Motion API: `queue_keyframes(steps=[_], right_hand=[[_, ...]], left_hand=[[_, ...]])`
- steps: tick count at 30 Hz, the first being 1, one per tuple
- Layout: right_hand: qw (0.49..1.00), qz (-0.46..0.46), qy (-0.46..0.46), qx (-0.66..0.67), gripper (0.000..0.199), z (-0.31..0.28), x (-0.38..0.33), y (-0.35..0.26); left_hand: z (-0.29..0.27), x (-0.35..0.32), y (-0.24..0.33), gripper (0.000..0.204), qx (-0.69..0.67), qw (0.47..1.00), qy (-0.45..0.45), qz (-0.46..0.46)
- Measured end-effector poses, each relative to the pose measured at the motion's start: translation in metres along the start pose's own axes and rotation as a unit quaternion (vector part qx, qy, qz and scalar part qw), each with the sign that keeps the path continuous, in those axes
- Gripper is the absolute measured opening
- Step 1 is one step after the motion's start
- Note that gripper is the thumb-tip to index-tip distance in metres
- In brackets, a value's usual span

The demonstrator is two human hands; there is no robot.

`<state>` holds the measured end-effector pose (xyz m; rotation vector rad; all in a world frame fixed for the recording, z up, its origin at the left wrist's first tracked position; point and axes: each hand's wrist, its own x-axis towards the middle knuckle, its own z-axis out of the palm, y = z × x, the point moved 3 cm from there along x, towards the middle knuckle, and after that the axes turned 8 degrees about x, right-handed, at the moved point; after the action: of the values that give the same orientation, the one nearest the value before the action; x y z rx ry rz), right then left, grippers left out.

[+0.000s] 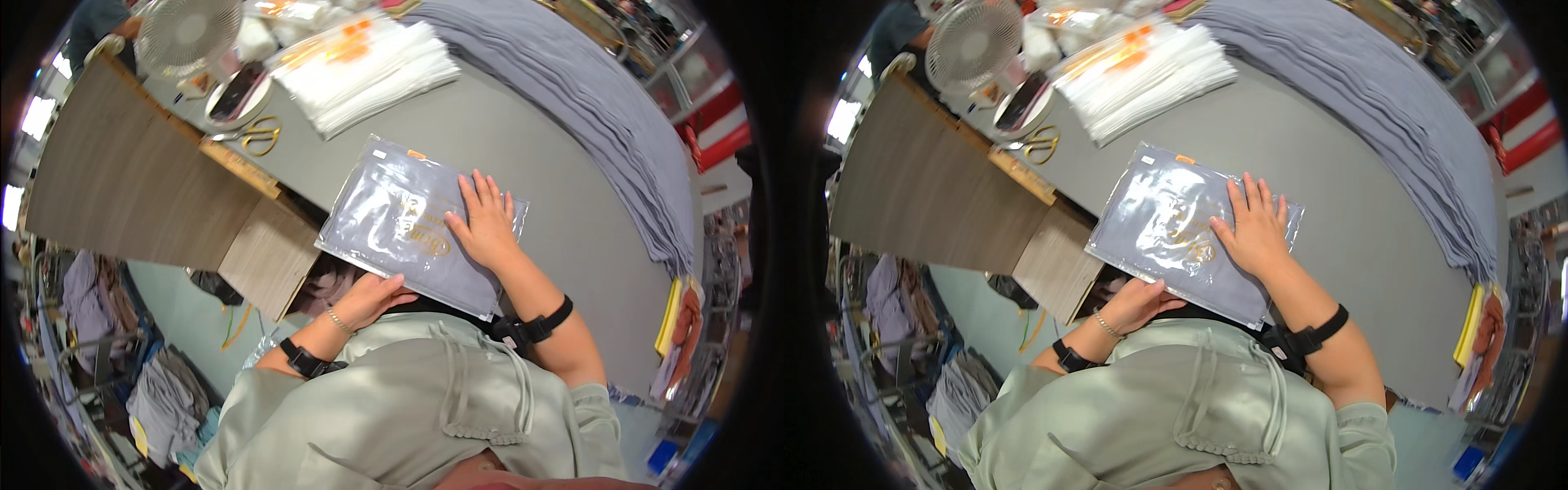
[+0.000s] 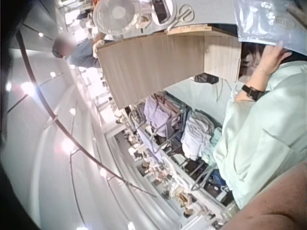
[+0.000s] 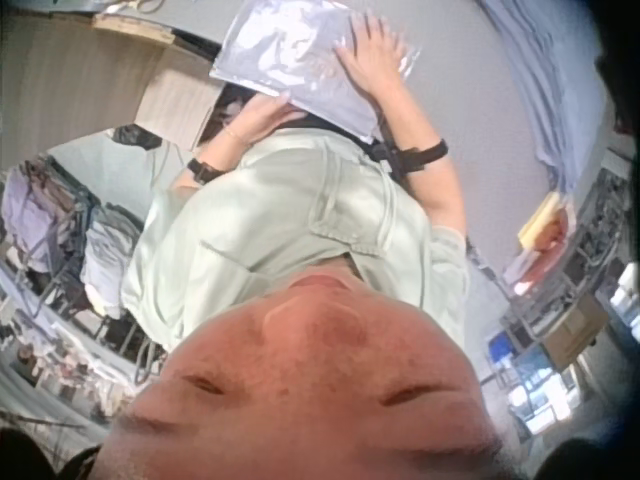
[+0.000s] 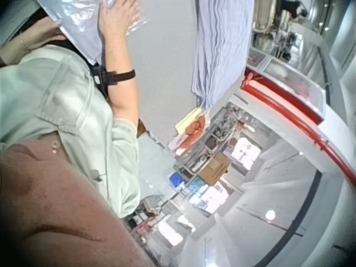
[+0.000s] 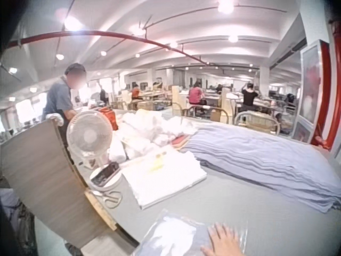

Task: The person folds a gray garment on a table, places it into a clear plastic bag, and sets the packaged item aside. The person repeats this process with another garment.

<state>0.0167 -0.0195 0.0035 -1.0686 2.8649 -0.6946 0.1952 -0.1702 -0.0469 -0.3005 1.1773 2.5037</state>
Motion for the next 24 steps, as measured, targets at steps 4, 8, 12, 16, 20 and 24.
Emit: queue_keyframes(steps=[4,8,12,16,20,24], right_hand=[[0.968,-0.103,-0.014,0.228,0.051,-0.028,0.002,-0.036],[0.831,-0.160,-0.249,0.472,0.050,-0.080,-0.014,-0.072],[0.597,-0.285,-0.469,0.586,0.053,-0.125,-0.031,-0.136],[0.368,-0.234,-0.395,0.809,0.068,-0.153,-0.051,-0.187],[0.273,-0.404,-0.374,0.790,0.082,-0.142,-0.049,-0.199],[0.281,-0.442,-0.404,0.750,0.084,-0.132,-0.048,-0.192]], left_hand=[[-0.020,-0.013,0.002,0.046,-0.106,0.970,0.145,0.163],[-0.037,-0.033,0.010,0.047,-0.107,0.952,0.169,0.232],[-0.061,-0.081,0.020,0.051,-0.112,0.939,0.171,0.275],[-0.109,-0.156,0.034,0.058,-0.080,0.917,0.230,0.317],[-0.145,-0.222,0.030,0.057,-0.052,0.879,0.302,0.365],[-0.176,-0.247,0.017,0.050,0.029,0.846,0.375,0.378]])
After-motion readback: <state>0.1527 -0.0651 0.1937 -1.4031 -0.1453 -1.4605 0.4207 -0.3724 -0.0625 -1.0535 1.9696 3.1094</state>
